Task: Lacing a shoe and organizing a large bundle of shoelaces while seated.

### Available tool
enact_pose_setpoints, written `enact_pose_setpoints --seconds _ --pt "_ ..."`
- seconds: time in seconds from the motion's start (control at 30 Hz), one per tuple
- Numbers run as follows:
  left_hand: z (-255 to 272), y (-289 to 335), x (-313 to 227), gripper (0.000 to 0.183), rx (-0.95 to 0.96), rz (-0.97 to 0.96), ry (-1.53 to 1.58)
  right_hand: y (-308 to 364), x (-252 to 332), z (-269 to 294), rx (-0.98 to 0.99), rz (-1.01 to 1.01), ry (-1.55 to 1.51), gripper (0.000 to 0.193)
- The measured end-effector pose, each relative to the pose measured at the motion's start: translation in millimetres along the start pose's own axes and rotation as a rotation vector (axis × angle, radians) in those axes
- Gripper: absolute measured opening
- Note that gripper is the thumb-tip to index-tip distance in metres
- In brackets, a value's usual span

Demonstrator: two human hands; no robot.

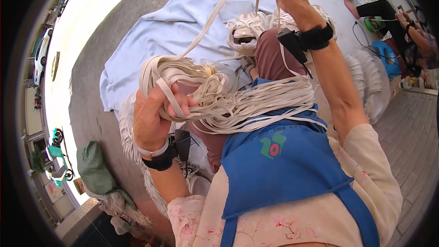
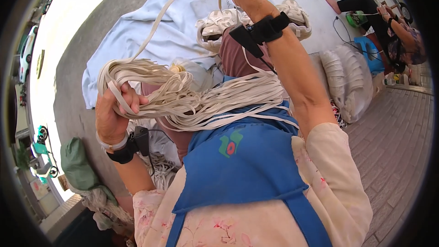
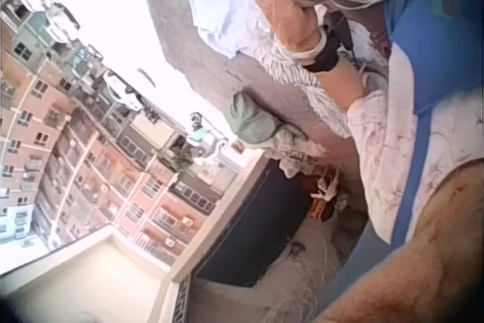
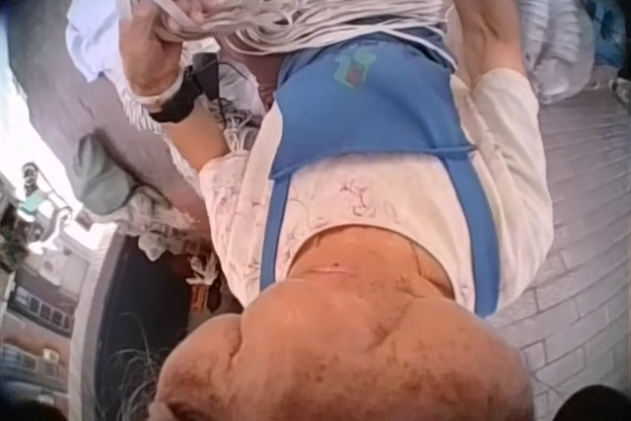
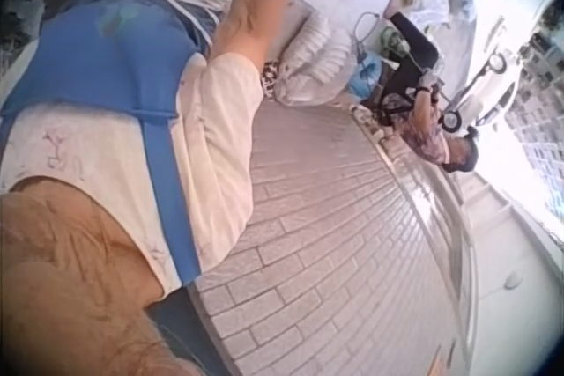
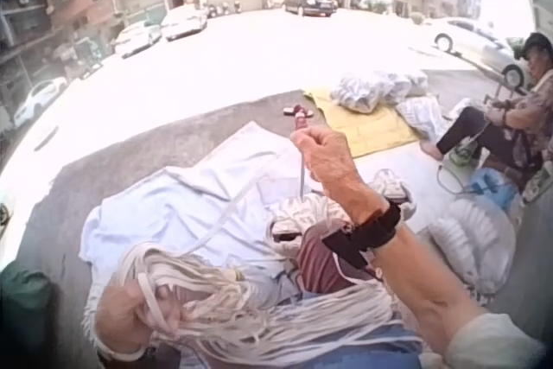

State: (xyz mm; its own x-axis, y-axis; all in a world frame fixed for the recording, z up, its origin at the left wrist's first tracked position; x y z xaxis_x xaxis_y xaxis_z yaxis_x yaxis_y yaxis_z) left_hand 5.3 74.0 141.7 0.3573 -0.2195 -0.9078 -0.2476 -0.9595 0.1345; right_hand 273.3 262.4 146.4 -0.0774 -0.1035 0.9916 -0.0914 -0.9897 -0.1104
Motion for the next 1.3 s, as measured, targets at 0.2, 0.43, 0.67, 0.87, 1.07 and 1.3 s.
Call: enact_pose_setpoints --seconds 0.2,0.43,0.67,0.87,1.07,1.3 --pt "7.7 -15.1 -7.7 0.022 -0.29 -0.019 -0.278 100.2 40.9 -54.1 0.443 0.145 -0.044 0.021" --pt "-11.1 -23.0 -13.9 0.019 -0.309 -0.03 -0.544 157.0 47.1 -107.6 0.635 0.432 0.108 0.025" --pt "-18.3 -5.1 6.1 0.027 0.027 0.191 -0.096 124.0 46.7 -83.7 0.629 0.431 0.255 0.011" --pt "-27.9 -3.5 15.1 0.028 0.185 0.174 0.038 123.9 34.8 -86.7 0.527 0.423 0.153 0.011" --pt "-22.9 -1.3 19.5 0.026 0.201 0.178 0.207 120.7 26.4 -79.4 0.454 0.353 0.105 0.012" --pt "-27.1 -2.1 14.7 0.025 0.229 0.179 0.161 132.3 37.6 -75.5 0.512 0.491 0.007 0.017"
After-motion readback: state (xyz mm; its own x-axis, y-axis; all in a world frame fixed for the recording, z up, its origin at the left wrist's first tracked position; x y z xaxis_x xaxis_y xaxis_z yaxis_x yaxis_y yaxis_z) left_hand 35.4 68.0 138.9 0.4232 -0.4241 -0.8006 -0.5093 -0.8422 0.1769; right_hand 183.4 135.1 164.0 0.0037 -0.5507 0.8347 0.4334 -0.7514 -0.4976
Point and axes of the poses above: each hand's wrist, its own y-axis away from the middle knuckle, its own z-axis out of the back of the hand, x = y × z, the point moved 8 cm from there along -y, towards the middle knuckle, and after that the axes turned 2 degrees about -y, right-handed, at the moved point
